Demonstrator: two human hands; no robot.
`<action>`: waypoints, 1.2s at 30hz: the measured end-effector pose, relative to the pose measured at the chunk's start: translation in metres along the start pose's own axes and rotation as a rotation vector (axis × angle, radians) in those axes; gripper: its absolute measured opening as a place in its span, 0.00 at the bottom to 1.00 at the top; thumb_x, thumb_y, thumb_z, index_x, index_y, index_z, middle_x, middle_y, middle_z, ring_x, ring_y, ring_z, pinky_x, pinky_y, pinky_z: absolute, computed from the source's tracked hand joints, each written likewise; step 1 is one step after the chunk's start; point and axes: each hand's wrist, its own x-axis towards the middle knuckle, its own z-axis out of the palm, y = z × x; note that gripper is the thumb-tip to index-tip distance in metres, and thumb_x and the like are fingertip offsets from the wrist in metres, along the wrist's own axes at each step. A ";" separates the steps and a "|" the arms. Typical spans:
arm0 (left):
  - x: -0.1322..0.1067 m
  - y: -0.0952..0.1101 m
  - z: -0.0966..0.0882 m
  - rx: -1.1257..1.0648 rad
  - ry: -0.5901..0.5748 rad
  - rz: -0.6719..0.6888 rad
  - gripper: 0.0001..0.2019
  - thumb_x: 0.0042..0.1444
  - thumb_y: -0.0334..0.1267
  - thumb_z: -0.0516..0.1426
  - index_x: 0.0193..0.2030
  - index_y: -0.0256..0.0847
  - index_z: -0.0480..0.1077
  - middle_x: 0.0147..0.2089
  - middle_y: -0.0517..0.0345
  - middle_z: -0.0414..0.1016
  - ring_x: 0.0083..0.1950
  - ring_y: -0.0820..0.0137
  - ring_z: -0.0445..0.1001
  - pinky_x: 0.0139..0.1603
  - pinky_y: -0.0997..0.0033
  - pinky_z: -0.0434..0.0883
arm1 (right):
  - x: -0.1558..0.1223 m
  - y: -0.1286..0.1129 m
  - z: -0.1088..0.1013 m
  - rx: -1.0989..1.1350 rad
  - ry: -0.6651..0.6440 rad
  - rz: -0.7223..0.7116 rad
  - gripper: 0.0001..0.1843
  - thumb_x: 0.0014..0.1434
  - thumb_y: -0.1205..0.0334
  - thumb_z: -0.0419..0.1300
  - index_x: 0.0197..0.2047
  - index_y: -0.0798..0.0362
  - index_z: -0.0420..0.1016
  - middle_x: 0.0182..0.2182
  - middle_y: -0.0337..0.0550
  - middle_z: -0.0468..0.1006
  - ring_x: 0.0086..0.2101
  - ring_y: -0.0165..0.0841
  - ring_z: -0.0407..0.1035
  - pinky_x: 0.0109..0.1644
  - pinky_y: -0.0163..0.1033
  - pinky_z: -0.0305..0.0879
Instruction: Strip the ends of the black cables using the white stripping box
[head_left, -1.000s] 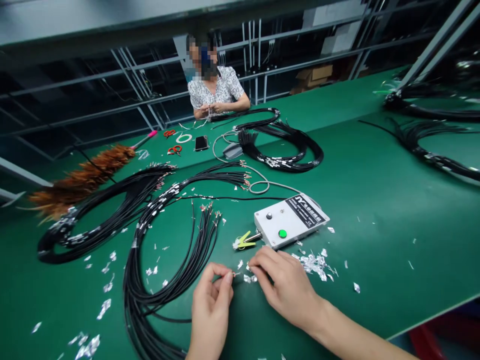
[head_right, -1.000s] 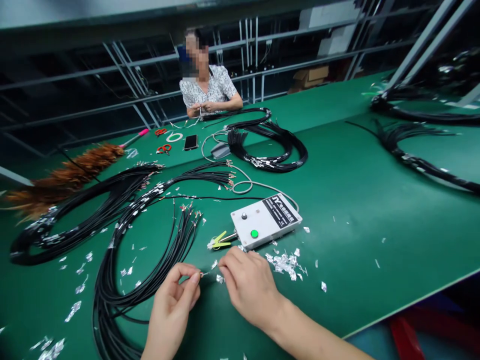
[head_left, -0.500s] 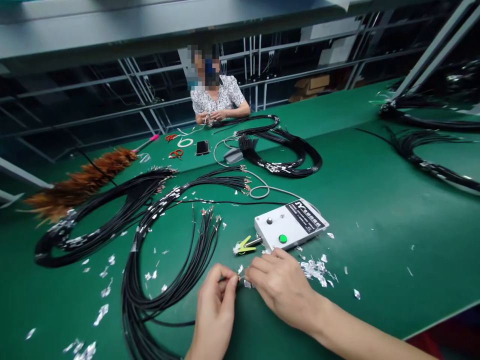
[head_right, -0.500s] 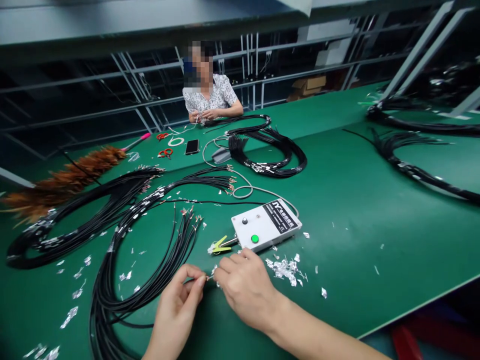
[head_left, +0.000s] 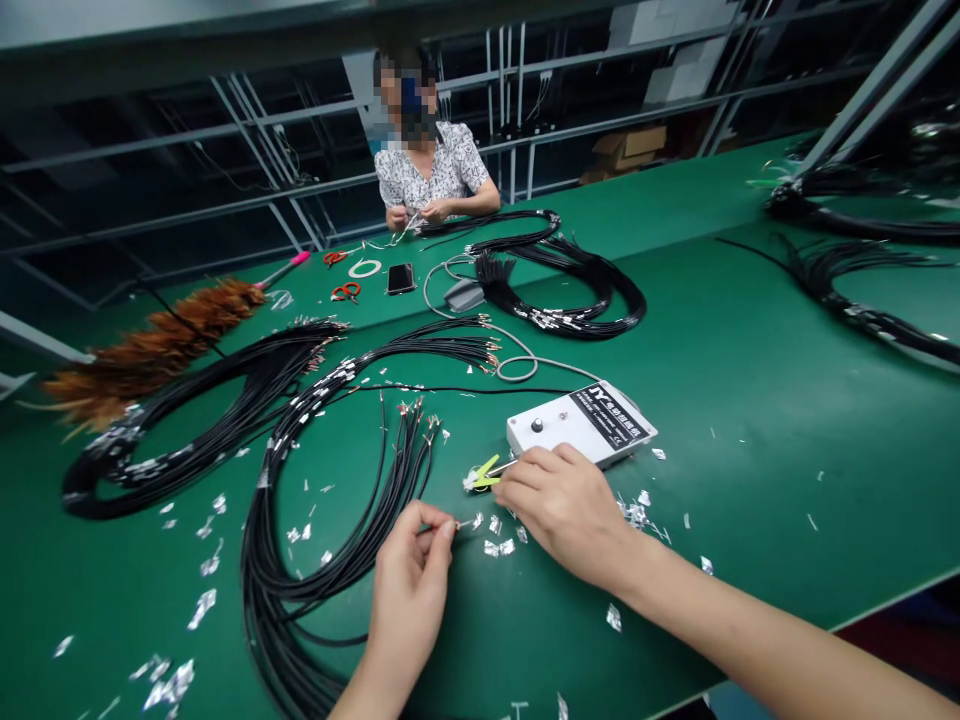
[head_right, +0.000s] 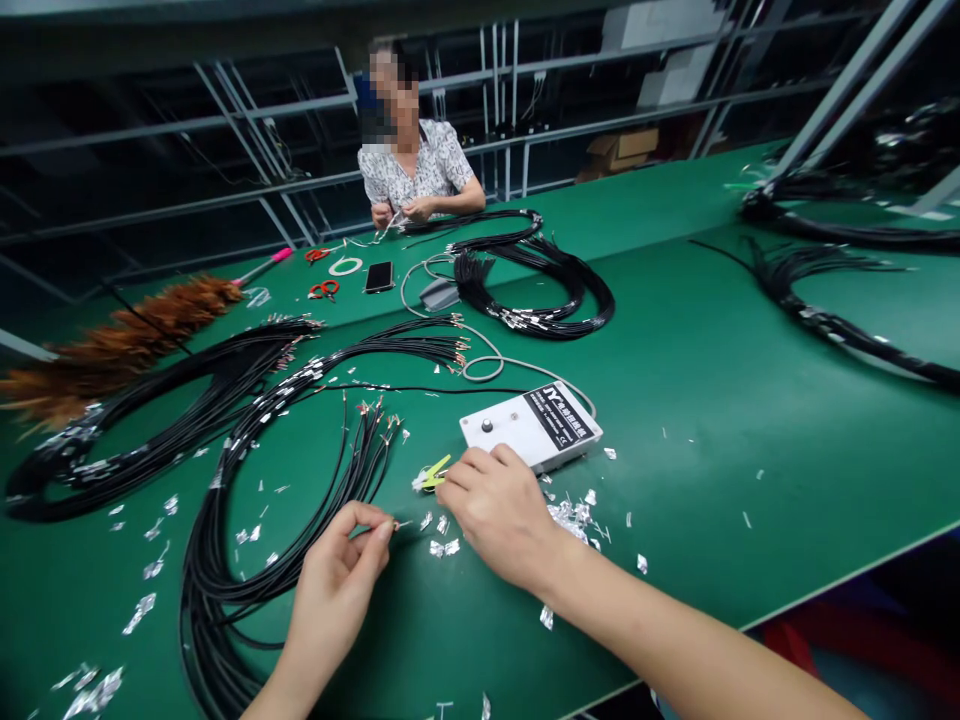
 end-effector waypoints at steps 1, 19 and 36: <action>0.003 0.000 0.000 -0.015 0.002 -0.021 0.11 0.54 0.44 0.57 0.29 0.40 0.64 0.22 0.66 0.60 0.21 0.75 0.58 0.21 0.78 0.57 | 0.003 0.003 0.001 -0.029 -0.013 0.015 0.02 0.61 0.66 0.62 0.38 0.53 0.75 0.37 0.40 0.80 0.40 0.35 0.67 0.39 0.42 0.50; 0.040 -0.013 0.013 0.087 0.026 0.003 0.09 0.51 0.44 0.55 0.26 0.42 0.63 0.19 0.68 0.59 0.20 0.74 0.60 0.20 0.77 0.54 | 0.030 0.012 0.012 -0.203 -0.222 -0.034 0.10 0.61 0.72 0.59 0.29 0.54 0.74 0.25 0.41 0.75 0.34 0.35 0.64 0.44 0.44 0.49; 0.040 -0.011 0.013 0.104 0.026 0.007 0.09 0.52 0.44 0.56 0.27 0.42 0.64 0.19 0.68 0.60 0.20 0.72 0.64 0.20 0.76 0.56 | -0.030 0.025 -0.029 0.107 0.278 0.230 0.10 0.63 0.74 0.53 0.43 0.53 0.71 0.45 0.45 0.81 0.48 0.37 0.70 0.49 0.44 0.57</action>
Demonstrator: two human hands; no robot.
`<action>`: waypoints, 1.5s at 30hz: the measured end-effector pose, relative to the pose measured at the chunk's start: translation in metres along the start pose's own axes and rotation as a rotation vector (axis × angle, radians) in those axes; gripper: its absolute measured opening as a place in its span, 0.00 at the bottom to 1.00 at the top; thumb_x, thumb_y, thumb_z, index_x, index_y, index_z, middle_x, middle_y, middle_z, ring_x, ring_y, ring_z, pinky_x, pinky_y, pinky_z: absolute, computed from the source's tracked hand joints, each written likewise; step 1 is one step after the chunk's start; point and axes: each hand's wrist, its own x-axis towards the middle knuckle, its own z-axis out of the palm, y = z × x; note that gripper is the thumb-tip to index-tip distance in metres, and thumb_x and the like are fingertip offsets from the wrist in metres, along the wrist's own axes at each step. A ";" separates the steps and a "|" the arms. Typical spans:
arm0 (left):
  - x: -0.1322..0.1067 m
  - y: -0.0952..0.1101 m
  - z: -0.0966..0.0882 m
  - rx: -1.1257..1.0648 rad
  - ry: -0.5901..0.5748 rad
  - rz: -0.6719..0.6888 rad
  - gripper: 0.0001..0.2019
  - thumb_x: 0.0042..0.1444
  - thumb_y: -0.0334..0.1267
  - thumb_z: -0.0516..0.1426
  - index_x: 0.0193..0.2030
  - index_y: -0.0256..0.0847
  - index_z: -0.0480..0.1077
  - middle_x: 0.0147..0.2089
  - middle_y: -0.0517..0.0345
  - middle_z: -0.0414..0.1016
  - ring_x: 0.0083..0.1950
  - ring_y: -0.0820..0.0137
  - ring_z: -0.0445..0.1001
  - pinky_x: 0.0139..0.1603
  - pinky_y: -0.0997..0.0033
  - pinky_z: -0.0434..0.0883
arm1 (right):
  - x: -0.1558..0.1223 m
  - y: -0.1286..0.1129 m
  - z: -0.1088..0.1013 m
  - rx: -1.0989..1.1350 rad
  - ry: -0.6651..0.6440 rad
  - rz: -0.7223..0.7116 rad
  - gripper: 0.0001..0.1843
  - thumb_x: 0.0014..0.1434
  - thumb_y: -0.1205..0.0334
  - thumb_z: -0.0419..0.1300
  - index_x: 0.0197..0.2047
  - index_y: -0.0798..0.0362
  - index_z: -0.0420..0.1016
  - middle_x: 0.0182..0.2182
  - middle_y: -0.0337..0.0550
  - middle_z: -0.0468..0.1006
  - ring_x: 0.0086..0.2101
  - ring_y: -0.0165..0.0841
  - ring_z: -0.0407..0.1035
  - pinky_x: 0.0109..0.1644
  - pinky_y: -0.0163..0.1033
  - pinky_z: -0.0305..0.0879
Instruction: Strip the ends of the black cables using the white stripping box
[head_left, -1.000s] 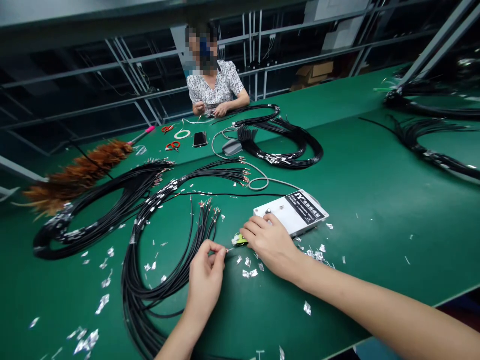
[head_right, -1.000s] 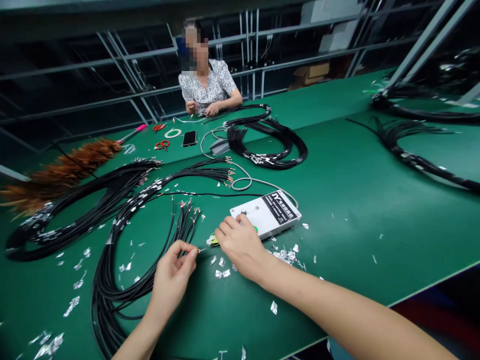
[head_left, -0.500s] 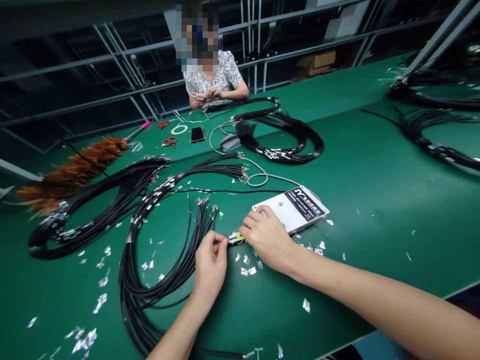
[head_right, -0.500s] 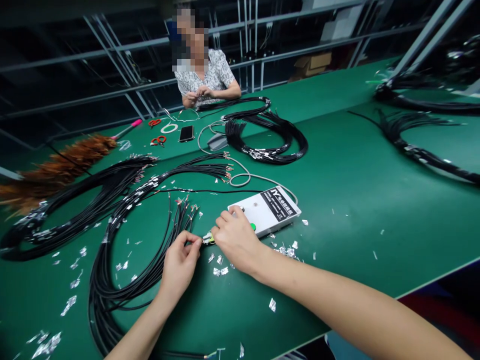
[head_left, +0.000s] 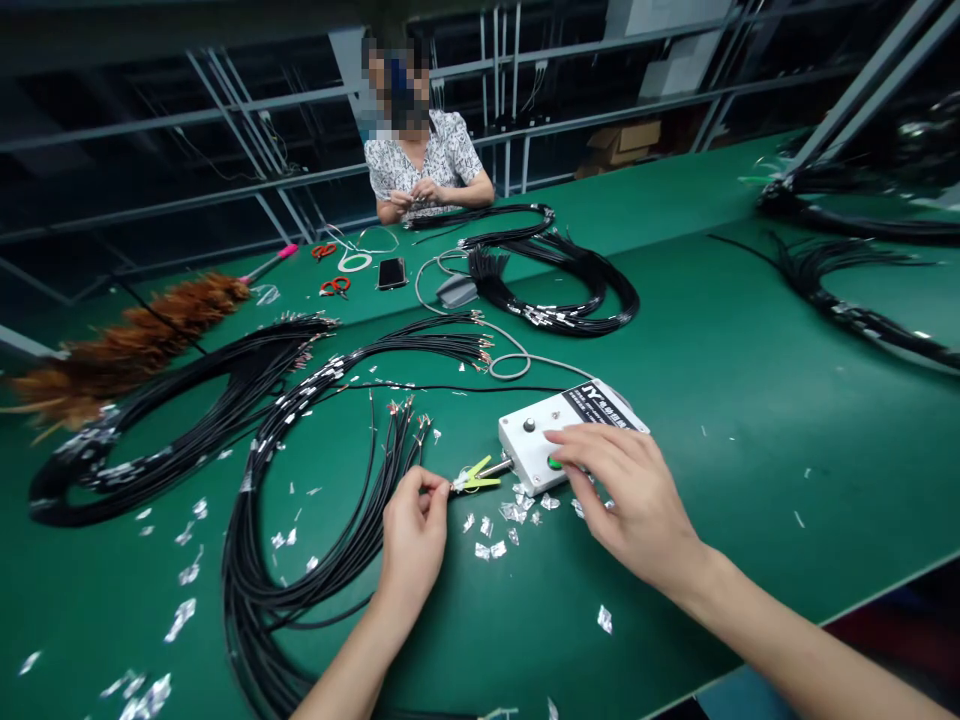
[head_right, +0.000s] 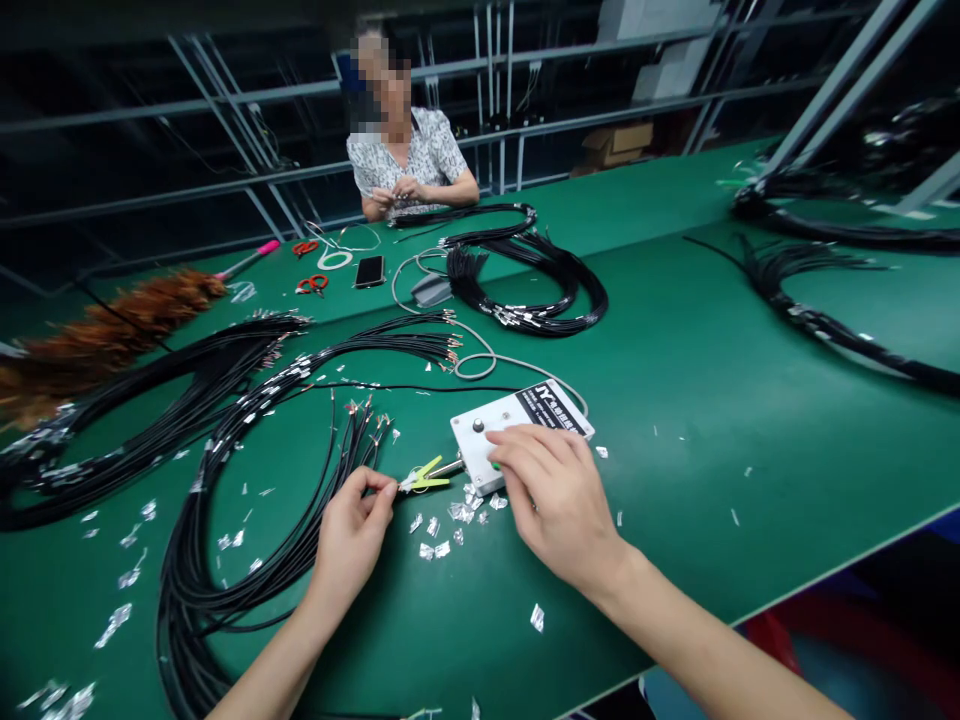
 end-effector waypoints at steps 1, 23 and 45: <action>0.000 0.000 0.000 -0.004 -0.002 -0.003 0.09 0.51 0.45 0.56 0.27 0.42 0.64 0.18 0.68 0.60 0.20 0.72 0.63 0.20 0.76 0.56 | -0.008 0.002 -0.004 0.011 0.011 0.004 0.11 0.63 0.75 0.51 0.41 0.53 0.70 0.46 0.46 0.81 0.49 0.37 0.70 0.49 0.44 0.58; 0.025 0.007 -0.066 0.131 0.238 0.125 0.13 0.49 0.38 0.59 0.42 0.42 0.65 0.33 0.59 0.70 0.29 0.71 0.70 0.31 0.72 0.67 | -0.047 -0.034 0.012 0.183 -0.086 -0.091 0.13 0.60 0.77 0.52 0.44 0.52 0.70 0.46 0.48 0.81 0.49 0.38 0.72 0.49 0.47 0.65; -0.081 0.016 -0.053 0.222 -0.451 0.047 0.09 0.61 0.41 0.52 0.34 0.42 0.69 0.28 0.58 0.71 0.28 0.68 0.69 0.28 0.72 0.67 | -0.042 -0.059 0.018 0.673 -0.270 0.276 0.08 0.61 0.70 0.55 0.42 0.51 0.73 0.42 0.44 0.80 0.43 0.35 0.74 0.48 0.42 0.72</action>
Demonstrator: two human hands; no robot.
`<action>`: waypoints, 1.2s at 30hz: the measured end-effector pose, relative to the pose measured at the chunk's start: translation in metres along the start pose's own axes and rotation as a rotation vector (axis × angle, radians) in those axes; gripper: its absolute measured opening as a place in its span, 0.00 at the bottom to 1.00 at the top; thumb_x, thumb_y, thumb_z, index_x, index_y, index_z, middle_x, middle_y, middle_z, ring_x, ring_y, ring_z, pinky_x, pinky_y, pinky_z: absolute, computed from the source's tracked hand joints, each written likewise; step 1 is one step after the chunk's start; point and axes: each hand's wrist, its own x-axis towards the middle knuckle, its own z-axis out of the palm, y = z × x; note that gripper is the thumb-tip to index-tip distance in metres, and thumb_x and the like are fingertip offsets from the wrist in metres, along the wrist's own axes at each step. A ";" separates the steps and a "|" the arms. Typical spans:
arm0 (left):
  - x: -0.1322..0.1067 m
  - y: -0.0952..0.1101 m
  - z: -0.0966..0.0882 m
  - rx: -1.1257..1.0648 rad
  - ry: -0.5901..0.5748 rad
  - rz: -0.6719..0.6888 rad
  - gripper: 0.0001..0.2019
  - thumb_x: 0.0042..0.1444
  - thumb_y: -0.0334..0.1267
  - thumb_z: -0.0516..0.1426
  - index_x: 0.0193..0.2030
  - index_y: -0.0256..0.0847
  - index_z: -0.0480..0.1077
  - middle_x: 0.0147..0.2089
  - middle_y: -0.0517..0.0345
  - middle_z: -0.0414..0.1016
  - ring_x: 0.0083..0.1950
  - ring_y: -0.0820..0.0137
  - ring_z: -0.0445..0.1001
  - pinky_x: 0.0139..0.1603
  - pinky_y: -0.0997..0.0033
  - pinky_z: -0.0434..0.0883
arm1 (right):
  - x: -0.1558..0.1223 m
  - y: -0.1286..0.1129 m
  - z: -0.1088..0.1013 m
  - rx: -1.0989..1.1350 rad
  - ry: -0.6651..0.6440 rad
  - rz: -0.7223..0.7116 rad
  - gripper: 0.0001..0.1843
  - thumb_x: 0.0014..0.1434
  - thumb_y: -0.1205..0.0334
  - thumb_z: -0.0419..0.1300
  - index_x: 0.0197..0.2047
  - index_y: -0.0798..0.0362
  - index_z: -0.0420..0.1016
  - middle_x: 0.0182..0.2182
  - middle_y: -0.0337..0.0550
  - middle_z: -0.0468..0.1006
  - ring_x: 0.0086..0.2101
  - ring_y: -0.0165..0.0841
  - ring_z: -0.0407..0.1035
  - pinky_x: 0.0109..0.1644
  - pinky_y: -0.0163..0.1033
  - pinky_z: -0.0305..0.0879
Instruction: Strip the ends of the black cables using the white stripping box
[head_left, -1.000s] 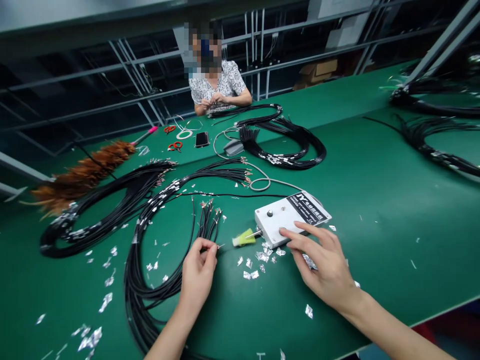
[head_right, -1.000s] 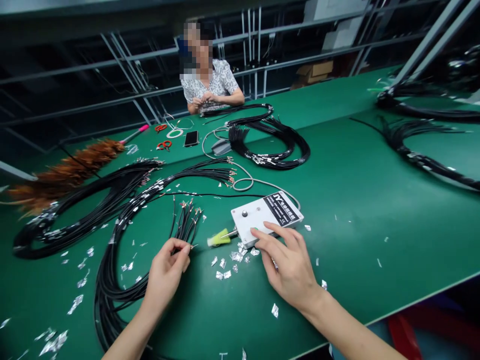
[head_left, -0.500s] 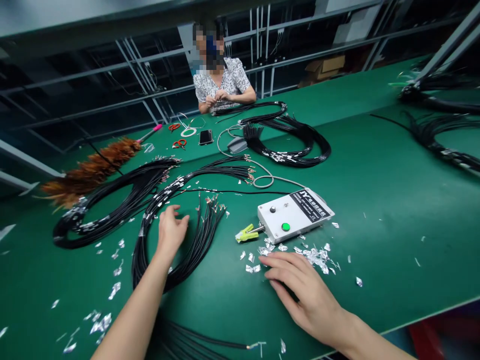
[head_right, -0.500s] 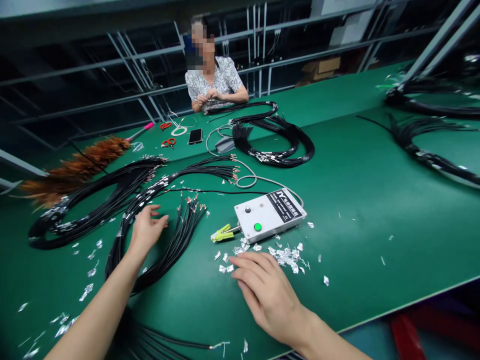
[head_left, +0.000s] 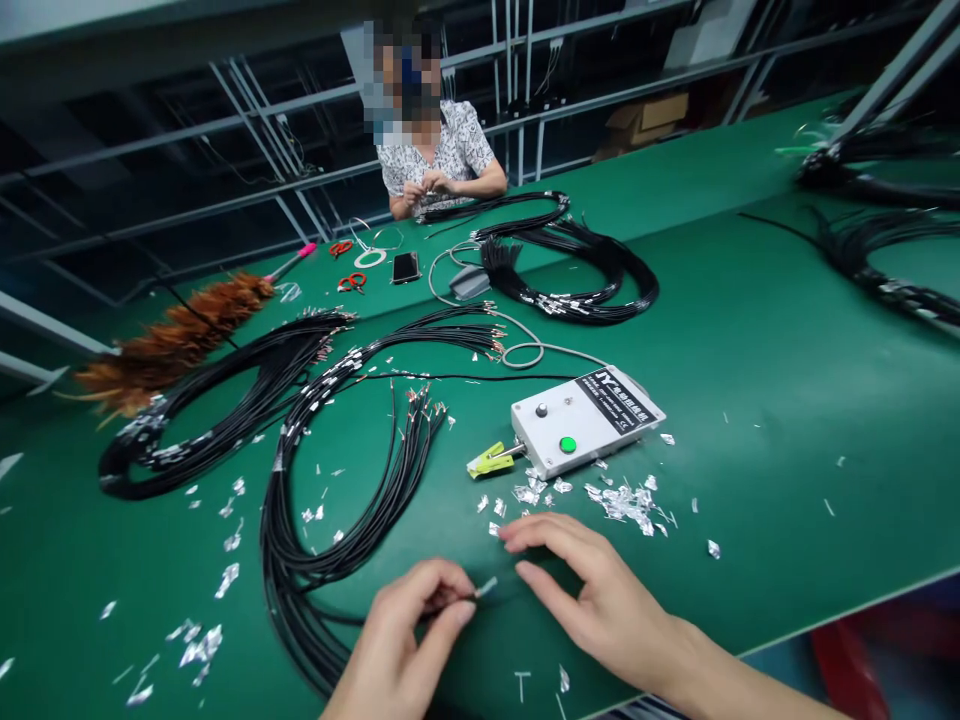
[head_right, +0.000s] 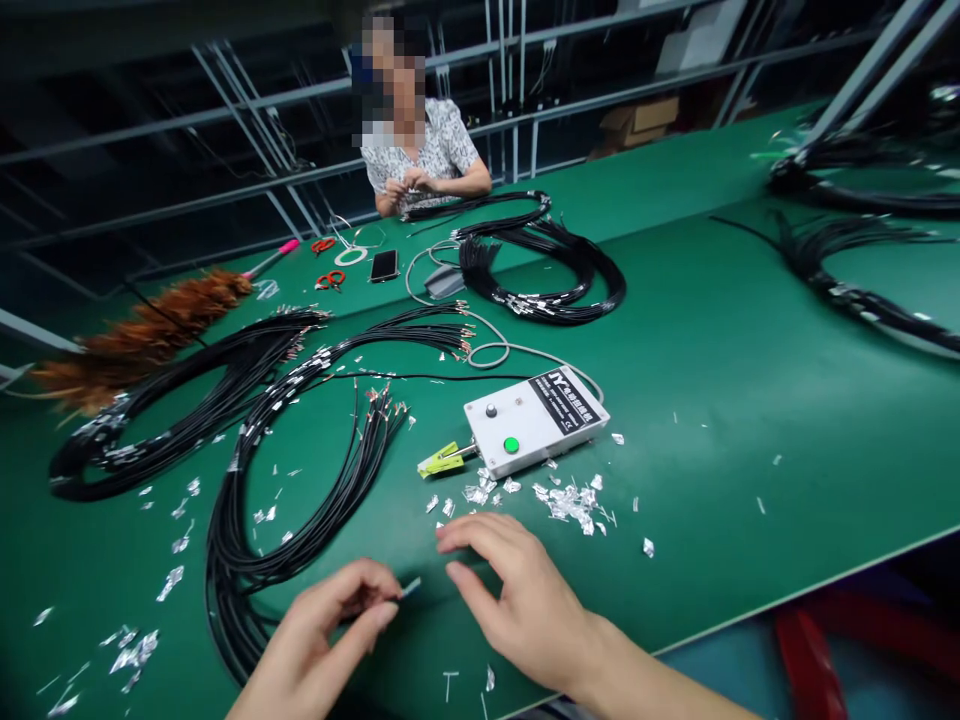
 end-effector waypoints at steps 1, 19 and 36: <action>0.004 0.003 -0.002 -0.080 0.055 -0.039 0.11 0.61 0.44 0.52 0.35 0.42 0.70 0.26 0.58 0.71 0.25 0.69 0.68 0.25 0.73 0.66 | 0.003 -0.003 0.003 0.080 -0.005 0.078 0.08 0.62 0.69 0.56 0.42 0.50 0.74 0.40 0.43 0.80 0.41 0.34 0.74 0.46 0.40 0.73; 0.009 0.006 0.005 -0.271 0.111 -0.174 0.20 0.64 0.53 0.49 0.41 0.37 0.70 0.25 0.61 0.68 0.19 0.77 0.58 0.21 0.76 0.56 | 0.030 -0.009 0.025 0.508 -0.001 0.436 0.10 0.56 0.57 0.61 0.37 0.54 0.78 0.31 0.43 0.79 0.33 0.33 0.72 0.40 0.39 0.68; 0.018 0.023 0.003 -0.533 0.156 -0.294 0.25 0.49 0.63 0.59 0.30 0.39 0.66 0.18 0.68 0.60 0.20 0.77 0.53 0.21 0.78 0.52 | 0.009 -0.006 0.035 0.058 0.128 -0.123 0.19 0.61 0.73 0.56 0.54 0.49 0.72 0.41 0.44 0.80 0.39 0.33 0.74 0.44 0.40 0.69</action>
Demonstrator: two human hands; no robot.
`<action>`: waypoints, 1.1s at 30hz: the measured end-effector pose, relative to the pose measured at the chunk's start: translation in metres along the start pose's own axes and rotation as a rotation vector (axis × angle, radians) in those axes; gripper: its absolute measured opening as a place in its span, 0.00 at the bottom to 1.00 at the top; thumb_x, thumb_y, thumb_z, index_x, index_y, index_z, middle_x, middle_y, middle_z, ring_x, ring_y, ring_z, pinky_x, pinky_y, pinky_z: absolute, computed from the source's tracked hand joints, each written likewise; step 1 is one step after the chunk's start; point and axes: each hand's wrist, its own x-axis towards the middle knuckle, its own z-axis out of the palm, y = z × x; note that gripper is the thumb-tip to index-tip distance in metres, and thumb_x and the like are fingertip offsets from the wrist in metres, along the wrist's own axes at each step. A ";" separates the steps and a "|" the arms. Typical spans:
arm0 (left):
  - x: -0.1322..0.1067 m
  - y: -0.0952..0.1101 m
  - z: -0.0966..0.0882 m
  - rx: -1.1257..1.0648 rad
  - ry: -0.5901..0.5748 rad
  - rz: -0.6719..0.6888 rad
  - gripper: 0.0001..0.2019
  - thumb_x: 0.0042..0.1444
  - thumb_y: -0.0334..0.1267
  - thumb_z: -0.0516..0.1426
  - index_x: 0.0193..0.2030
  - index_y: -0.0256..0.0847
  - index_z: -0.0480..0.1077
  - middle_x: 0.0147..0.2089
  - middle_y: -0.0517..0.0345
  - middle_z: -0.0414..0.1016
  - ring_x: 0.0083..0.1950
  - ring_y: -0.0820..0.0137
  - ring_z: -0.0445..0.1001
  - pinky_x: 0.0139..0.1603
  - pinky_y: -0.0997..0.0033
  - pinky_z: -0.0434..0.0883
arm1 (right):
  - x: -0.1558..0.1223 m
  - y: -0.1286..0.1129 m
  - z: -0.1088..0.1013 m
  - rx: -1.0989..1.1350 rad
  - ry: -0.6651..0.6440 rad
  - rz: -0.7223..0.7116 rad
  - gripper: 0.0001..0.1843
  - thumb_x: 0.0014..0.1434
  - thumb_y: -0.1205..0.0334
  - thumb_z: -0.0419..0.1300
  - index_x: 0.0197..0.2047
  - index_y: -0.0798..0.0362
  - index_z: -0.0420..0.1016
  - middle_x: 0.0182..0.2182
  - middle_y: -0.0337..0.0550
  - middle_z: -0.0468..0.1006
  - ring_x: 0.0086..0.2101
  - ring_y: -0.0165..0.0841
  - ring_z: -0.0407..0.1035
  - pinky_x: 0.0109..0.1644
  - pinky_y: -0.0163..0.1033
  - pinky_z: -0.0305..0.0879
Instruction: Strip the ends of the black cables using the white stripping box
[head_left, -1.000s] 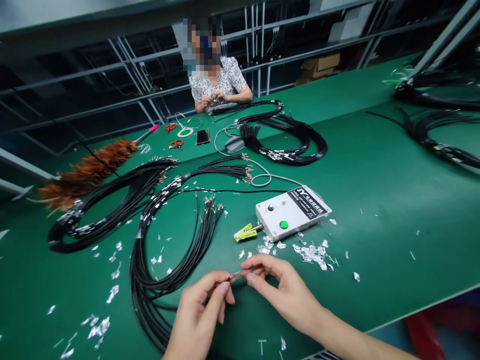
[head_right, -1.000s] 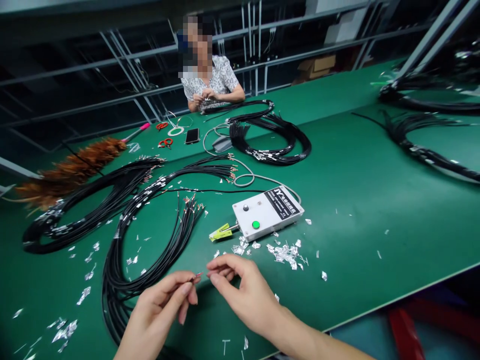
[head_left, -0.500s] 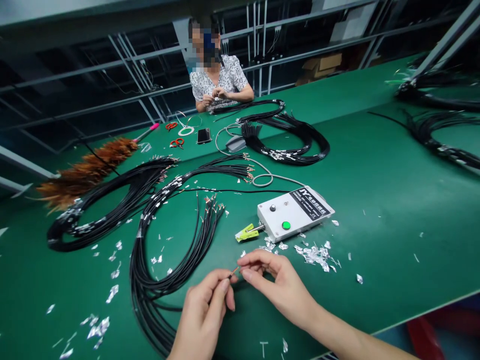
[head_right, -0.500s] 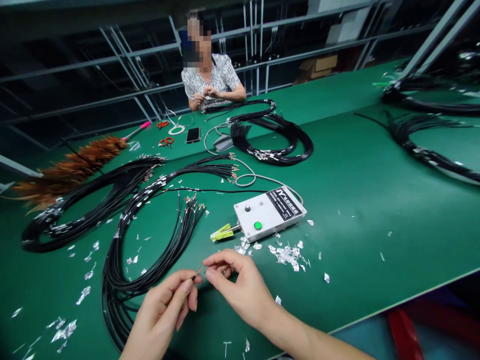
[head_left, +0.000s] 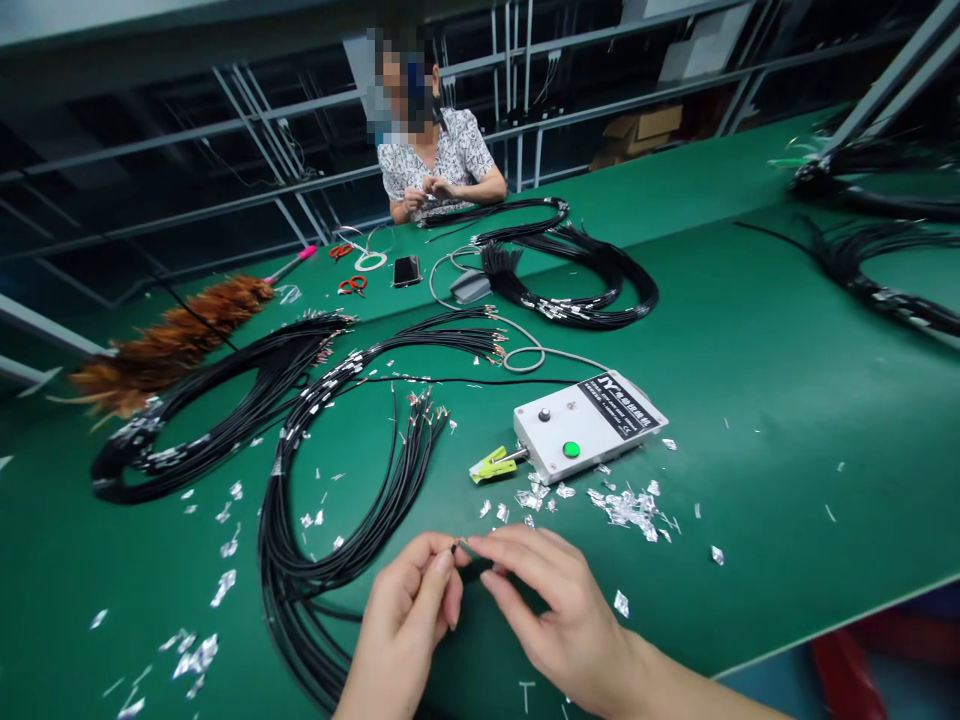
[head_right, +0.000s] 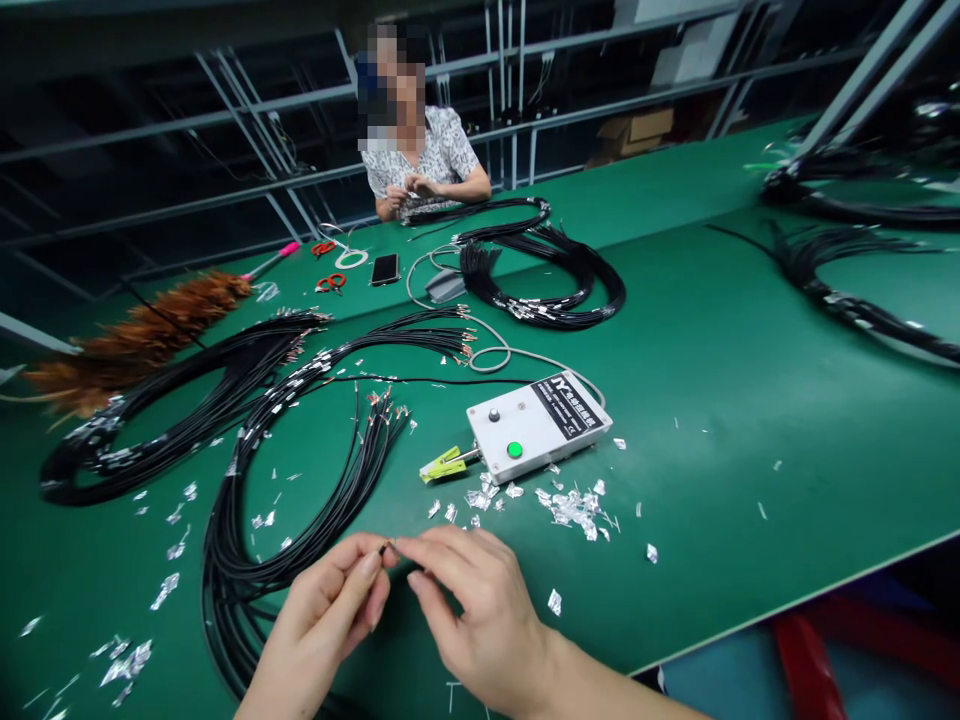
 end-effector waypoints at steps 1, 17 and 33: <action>0.000 0.001 0.000 -0.006 0.004 -0.007 0.25 0.48 0.63 0.60 0.30 0.39 0.66 0.18 0.67 0.60 0.20 0.77 0.53 0.20 0.78 0.51 | 0.000 0.000 0.000 0.033 0.007 0.061 0.19 0.61 0.72 0.56 0.54 0.49 0.71 0.41 0.44 0.80 0.37 0.32 0.74 0.43 0.39 0.69; -0.002 -0.005 -0.001 0.014 -0.014 -0.021 0.25 0.51 0.62 0.58 0.31 0.38 0.68 0.18 0.66 0.60 0.21 0.78 0.52 0.21 0.78 0.49 | 0.026 -0.003 0.005 0.848 -0.019 0.789 0.14 0.47 0.53 0.69 0.29 0.56 0.77 0.24 0.38 0.77 0.24 0.24 0.64 0.32 0.32 0.60; -0.006 0.002 -0.006 -0.076 -0.053 -0.107 0.24 0.49 0.60 0.61 0.29 0.37 0.68 0.17 0.67 0.59 0.20 0.80 0.48 0.21 0.80 0.44 | 0.030 -0.001 0.006 1.145 -0.170 1.076 0.13 0.41 0.59 0.72 0.27 0.58 0.76 0.25 0.39 0.77 0.22 0.20 0.62 0.29 0.28 0.56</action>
